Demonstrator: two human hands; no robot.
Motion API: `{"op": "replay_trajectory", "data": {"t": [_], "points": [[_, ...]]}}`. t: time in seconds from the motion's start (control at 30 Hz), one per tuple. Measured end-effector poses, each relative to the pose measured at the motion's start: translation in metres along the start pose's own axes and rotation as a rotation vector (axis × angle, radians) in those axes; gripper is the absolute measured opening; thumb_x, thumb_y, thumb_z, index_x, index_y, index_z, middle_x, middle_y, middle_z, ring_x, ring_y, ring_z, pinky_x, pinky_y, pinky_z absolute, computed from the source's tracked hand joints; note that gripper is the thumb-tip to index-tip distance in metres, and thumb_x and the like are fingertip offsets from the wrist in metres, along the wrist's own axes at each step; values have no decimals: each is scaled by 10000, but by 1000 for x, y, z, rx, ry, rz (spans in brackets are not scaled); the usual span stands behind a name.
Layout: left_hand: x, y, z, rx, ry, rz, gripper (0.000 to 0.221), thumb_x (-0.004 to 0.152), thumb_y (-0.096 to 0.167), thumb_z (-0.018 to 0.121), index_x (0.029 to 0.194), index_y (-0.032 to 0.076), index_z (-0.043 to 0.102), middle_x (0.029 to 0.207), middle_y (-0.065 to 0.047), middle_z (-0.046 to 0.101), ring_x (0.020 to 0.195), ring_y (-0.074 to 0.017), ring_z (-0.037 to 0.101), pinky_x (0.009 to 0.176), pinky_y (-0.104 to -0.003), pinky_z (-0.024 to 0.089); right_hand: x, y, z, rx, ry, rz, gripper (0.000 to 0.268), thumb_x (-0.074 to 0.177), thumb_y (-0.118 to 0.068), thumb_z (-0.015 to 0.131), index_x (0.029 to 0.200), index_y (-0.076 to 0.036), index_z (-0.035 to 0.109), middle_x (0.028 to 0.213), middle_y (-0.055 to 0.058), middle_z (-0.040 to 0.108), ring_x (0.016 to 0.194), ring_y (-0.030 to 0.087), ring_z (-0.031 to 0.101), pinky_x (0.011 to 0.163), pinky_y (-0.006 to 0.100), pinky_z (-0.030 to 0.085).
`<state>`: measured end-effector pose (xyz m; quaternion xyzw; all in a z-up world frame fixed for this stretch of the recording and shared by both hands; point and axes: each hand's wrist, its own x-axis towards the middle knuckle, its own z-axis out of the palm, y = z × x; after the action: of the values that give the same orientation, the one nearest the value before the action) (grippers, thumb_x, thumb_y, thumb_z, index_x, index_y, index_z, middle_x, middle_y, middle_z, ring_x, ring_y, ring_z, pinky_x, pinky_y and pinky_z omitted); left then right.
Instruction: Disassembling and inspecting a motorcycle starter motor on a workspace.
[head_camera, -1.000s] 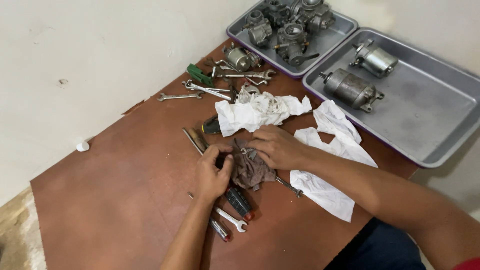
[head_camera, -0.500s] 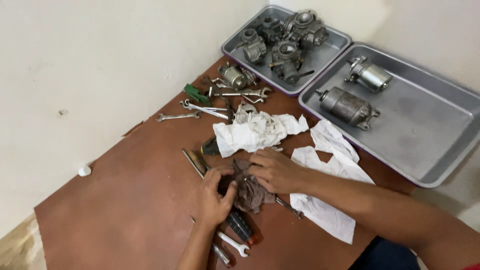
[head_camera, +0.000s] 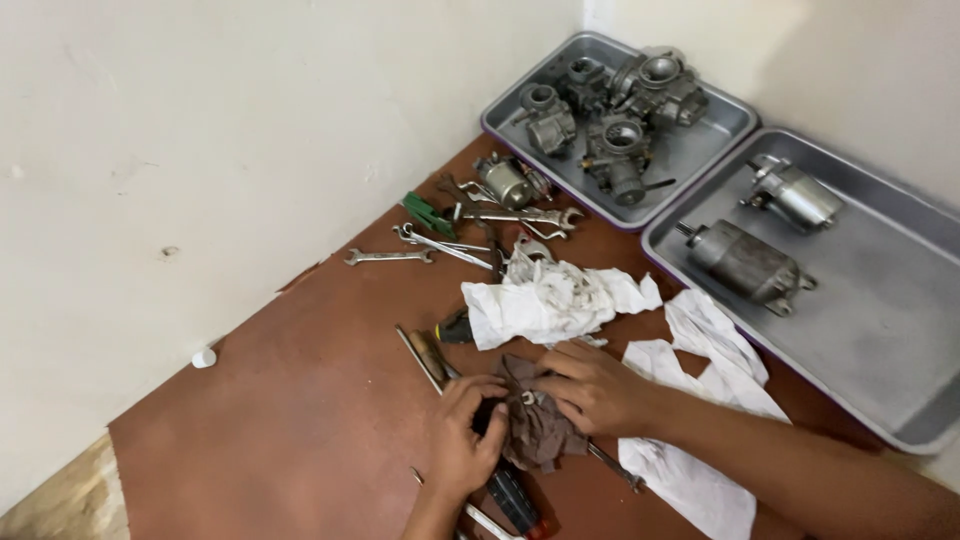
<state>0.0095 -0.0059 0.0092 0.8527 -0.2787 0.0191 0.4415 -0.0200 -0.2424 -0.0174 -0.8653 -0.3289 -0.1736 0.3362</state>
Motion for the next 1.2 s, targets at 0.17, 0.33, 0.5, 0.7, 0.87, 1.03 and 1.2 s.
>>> {"op": "replay_trajectory", "data": {"t": [0.17, 0.33, 0.5, 0.7, 0.87, 1.03, 1.2], "points": [[0, -3, 0, -60, -3, -15, 136, 820, 47, 691, 942, -6, 720, 1076, -144, 741, 1018, -328, 682, 903, -400, 531, 1, 4, 1, 19, 35, -10, 268, 756, 21, 755, 1023, 15, 728, 1043, 129, 647, 962, 296, 631, 839, 409, 511], [3, -2, -1, -76, -2, 18, 125, 824, 42, 698, 939, -1, 717, 1073, -142, 743, 1027, -331, 681, 905, -404, 532, 7, -2, -4, -13, 65, 20, 274, 737, 7, 783, 1005, 12, 727, 1003, 120, 660, 923, 291, 646, 795, 405, 518], [2, -4, -2, -66, 3, 39, 118, 834, 46, 696, 942, 7, 721, 1073, -143, 738, 1013, -331, 678, 897, -403, 536, 6, 1, -1, -25, 75, 68, 213, 779, -37, 806, 976, 4, 737, 955, 106, 655, 867, 272, 626, 754, 392, 513], [5, 3, -5, -77, -11, 2, 145, 832, 58, 695, 962, 5, 731, 1067, -135, 740, 1000, -324, 675, 881, -399, 532, 7, 1, -2, -3, 33, 122, 187, 791, -42, 789, 967, 10, 751, 932, 106, 655, 853, 260, 633, 742, 395, 517], [5, 2, -4, -53, -34, -37, 143, 835, 63, 692, 961, 14, 738, 1066, -129, 739, 1008, -311, 673, 887, -395, 529, 4, 3, 2, 11, 41, 150, 189, 792, -55, 793, 966, 7, 755, 936, 103, 661, 861, 250, 639, 748, 390, 520], [5, 1, -3, -65, -40, -23, 130, 844, 57, 689, 957, 9, 731, 1060, -131, 739, 1011, -317, 664, 898, -403, 522, 6, 4, -1, 39, 32, 157, 194, 794, -58, 794, 971, 9, 752, 929, 100, 656, 853, 245, 635, 744, 387, 517], [5, 1, -2, -57, -5, -16, 128, 848, 59, 691, 964, 23, 733, 1061, -126, 737, 997, -322, 668, 882, -395, 531, 7, 5, -1, 28, 6, 149, 196, 785, -35, 782, 970, 15, 743, 914, 106, 639, 842, 260, 622, 751, 401, 505]]}}
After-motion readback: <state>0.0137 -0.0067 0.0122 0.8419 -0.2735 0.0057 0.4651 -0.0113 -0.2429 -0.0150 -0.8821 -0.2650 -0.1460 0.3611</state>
